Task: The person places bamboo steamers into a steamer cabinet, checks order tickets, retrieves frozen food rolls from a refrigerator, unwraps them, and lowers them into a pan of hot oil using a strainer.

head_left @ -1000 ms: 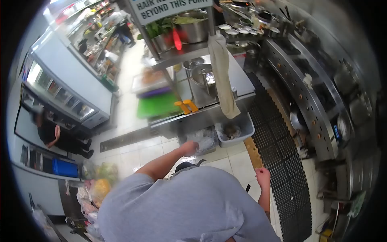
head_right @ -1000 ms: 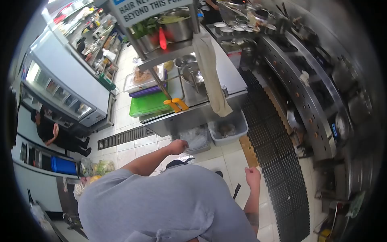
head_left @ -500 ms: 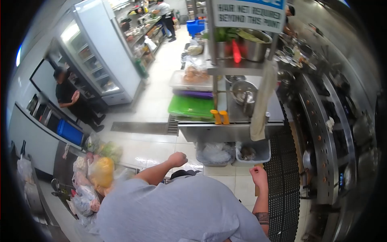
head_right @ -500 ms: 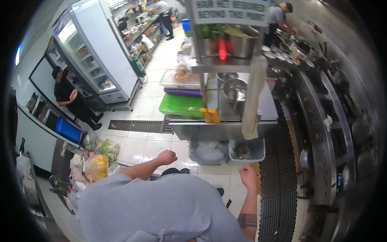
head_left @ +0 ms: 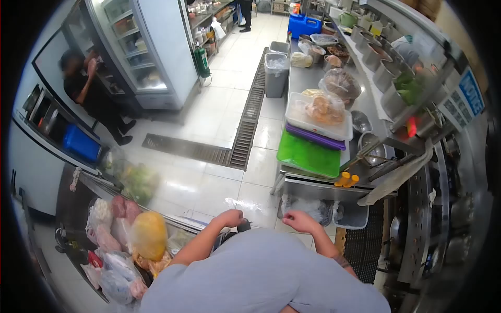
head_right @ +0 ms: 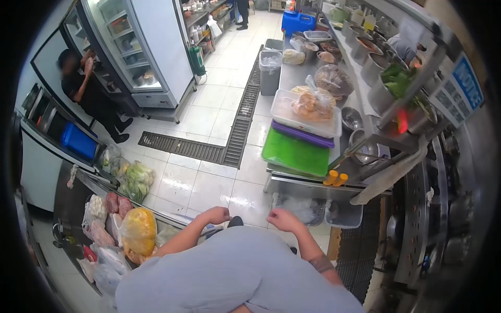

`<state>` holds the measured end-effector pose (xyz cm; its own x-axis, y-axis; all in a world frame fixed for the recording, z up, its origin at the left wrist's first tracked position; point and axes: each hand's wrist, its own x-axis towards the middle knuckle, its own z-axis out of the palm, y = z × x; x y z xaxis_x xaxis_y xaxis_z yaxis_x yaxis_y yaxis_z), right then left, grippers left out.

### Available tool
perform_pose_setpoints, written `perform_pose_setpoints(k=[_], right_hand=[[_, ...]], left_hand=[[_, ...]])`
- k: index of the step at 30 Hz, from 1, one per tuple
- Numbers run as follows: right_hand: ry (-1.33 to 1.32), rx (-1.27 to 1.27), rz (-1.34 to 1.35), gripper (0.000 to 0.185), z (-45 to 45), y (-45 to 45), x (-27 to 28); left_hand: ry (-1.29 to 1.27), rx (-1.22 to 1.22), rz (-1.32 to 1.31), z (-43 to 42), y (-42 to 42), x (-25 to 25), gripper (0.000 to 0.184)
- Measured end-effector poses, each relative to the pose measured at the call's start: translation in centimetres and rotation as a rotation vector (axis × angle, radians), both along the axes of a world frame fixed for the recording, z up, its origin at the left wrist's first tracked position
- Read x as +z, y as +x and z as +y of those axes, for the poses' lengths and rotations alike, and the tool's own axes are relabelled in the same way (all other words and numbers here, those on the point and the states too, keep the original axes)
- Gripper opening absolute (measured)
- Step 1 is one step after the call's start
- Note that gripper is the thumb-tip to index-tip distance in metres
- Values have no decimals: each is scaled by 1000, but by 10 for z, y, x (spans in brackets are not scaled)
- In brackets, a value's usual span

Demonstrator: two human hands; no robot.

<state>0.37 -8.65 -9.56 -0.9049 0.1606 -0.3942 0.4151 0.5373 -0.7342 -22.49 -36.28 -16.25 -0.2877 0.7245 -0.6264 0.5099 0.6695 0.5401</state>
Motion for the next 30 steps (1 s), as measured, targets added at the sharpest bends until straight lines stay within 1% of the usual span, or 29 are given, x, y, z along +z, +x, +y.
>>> perform_pose_setpoints(k=[1, 3, 5, 6, 8, 9, 12, 14, 15, 17, 19, 21, 22, 23, 24, 25, 26, 27, 28, 30], right_hand=[[21, 102, 9, 32, -6, -28, 2], [50, 126, 17, 32, -19, -76, 27], [75, 146, 33, 32, -26, -120, 45], [47, 160, 38, 31, -27, -139, 49], [19, 161, 0, 31, -30, -170, 63], [17, 145, -1, 31, -30, -182, 66], [-65, 222, 25, 28, -21, -224, 72], [-93, 239, 42, 27, -8, -261, 76], [-118, 272, 42, 27, 1, -276, 82], [-98, 298, 64, 27, 28, -315, 111], [-56, 352, 186, 28, 64, -358, 144], [-22, 337, 234, 25, 108, -393, 190], [-47, 291, 316, 23, 133, -407, 213], [-69, 243, 395, 22, 158, -420, 231], [-66, 227, 403, 22, 182, -433, 245], [-3, 194, 467, 20, 204, -445, 257], [65, 161, 528, 19, 222, -459, 263], [81, 148, 532, 19, 238, -474, 265], [152, 125, 574, 19, 253, -487, 267], [248, 95, 593, 18, 278, -507, 273]], left_hand=[[-16, -51, -1, -3, -17, 11, 45], [-24, -58, 35, -6, -48, 43, 45], [83, 32, 77, -7, -80, 71, 45], [76, 20, 77, -7, -96, 87, 45], [152, 92, 67, -1, -128, 112, 44], [150, 76, 65, 2, -145, 115, 44], [174, 75, 105, 14, -206, 123, 45], [173, 191, 16, 22, -247, 126, 44], [167, 175, 16, 21, -272, 115, 44], [306, 308, 108, 8, -314, 67, 41], [218, 496, 219, -14, -347, 28, 37], [179, 754, 394, -59, -358, -33, 33], [12, 824, 388, -84, -355, -52, 28], [-254, 750, 308, -119, -354, -86, 29], [-465, 350, 193, -141, -347, -83, 28], [-413, -166, 379, -140, -327, -71, 24], [-474, 65, 277, -152, -314, -63, 24], [-501, 308, 241, -148, -309, -62, 24], [-520, 468, 227, -140, -300, -65, 24], [-506, 574, 244, -114, -304, -75, 24]])
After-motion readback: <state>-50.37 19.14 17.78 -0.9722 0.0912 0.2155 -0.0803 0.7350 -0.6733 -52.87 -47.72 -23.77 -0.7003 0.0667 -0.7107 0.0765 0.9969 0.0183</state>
